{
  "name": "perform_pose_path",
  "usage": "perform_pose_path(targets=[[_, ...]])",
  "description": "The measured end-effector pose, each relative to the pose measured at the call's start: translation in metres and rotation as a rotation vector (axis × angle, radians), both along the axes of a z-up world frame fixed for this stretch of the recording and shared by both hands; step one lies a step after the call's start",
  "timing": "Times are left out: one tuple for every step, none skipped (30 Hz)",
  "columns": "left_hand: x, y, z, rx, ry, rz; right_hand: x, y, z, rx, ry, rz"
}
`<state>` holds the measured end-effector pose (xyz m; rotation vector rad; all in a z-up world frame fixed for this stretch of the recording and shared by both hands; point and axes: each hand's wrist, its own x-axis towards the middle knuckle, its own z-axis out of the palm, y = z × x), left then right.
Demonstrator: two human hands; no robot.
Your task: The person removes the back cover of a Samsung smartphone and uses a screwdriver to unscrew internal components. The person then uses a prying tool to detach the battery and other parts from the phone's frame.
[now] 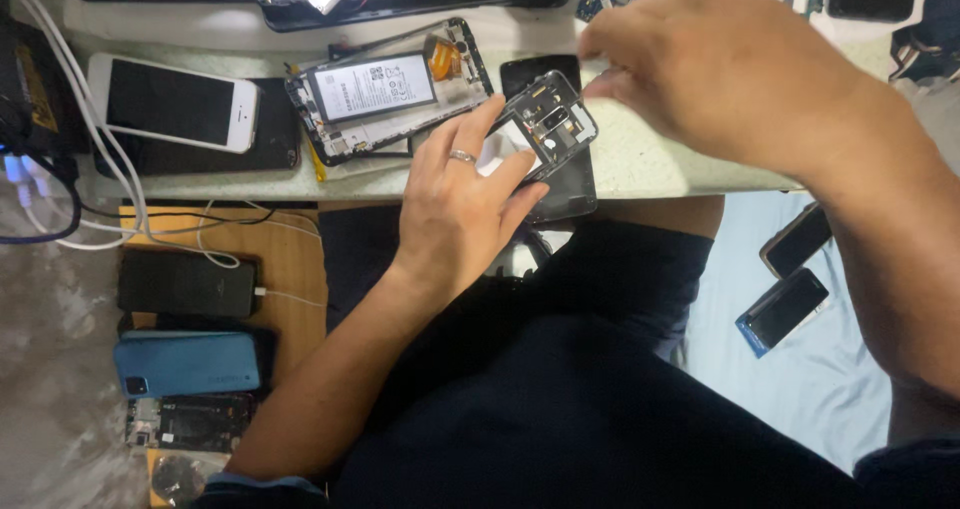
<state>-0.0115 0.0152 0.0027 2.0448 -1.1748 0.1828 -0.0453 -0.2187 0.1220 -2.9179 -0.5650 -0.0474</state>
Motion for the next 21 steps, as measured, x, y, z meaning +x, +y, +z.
perform_pose_path(targets=[[0.001,0.001,0.000,0.002,0.002,-0.016,0.001,-0.001,0.000,0.024,0.026,0.002],[0.000,0.002,0.001,0.002,0.008,-0.020,0.002,-0.001,0.000,0.048,0.051,0.003],[0.002,0.001,0.001,-0.001,0.010,-0.022,0.003,-0.001,0.000,0.010,0.050,-0.014],[0.003,0.001,0.001,-0.005,0.011,-0.025,0.002,0.001,0.000,-0.028,0.048,-0.031],[0.004,0.001,0.002,0.000,0.004,-0.023,0.001,0.002,0.000,-0.064,0.049,-0.050],[0.004,0.001,0.002,0.004,-0.003,-0.020,0.002,0.001,0.001,-0.028,0.065,-0.034],[0.004,0.002,0.001,0.008,-0.009,-0.020,0.002,0.000,0.002,0.008,0.082,-0.019],[0.004,0.001,0.000,0.010,-0.007,-0.022,0.003,-0.001,0.003,0.045,0.100,-0.005],[0.005,0.001,0.000,0.011,-0.009,-0.020,0.003,0.000,0.003,0.005,0.091,-0.033],[0.006,0.000,-0.001,0.011,-0.010,-0.019,0.003,0.001,0.002,-0.034,0.082,-0.061],[0.006,0.000,-0.001,0.014,-0.015,-0.019,0.002,0.003,0.002,-0.072,0.076,-0.091],[0.006,0.001,-0.002,0.016,-0.019,-0.018,0.001,0.002,0.002,-0.051,0.087,-0.073],[0.006,0.001,-0.002,0.018,-0.024,-0.019,0.000,0.001,0.002,-0.032,0.097,-0.056],[0.006,0.001,-0.002,0.020,-0.024,-0.019,-0.001,0.000,0.002,-0.012,0.107,-0.039],[0.006,0.001,-0.002,0.021,-0.026,-0.017,-0.001,0.000,0.001,-0.020,0.104,-0.046],[0.006,0.000,-0.002,0.022,-0.028,-0.016,-0.002,-0.001,0.000,-0.029,0.100,-0.053],[0.006,0.000,-0.001,0.023,-0.031,-0.017,-0.003,-0.001,-0.001,-0.036,0.096,-0.061],[0.006,0.000,-0.001,0.025,-0.034,-0.018,-0.006,-0.001,-0.002,-0.006,0.088,-0.066],[0.006,-0.001,0.000,0.026,-0.038,-0.020,-0.010,-0.001,-0.001,0.024,0.079,-0.072],[0.007,-0.002,0.001,0.022,-0.047,-0.023,-0.014,-0.002,-0.001,0.053,0.069,-0.078],[0.007,-0.002,0.002,0.020,-0.053,-0.025,-0.017,-0.004,0.002,0.079,0.039,-0.078]])
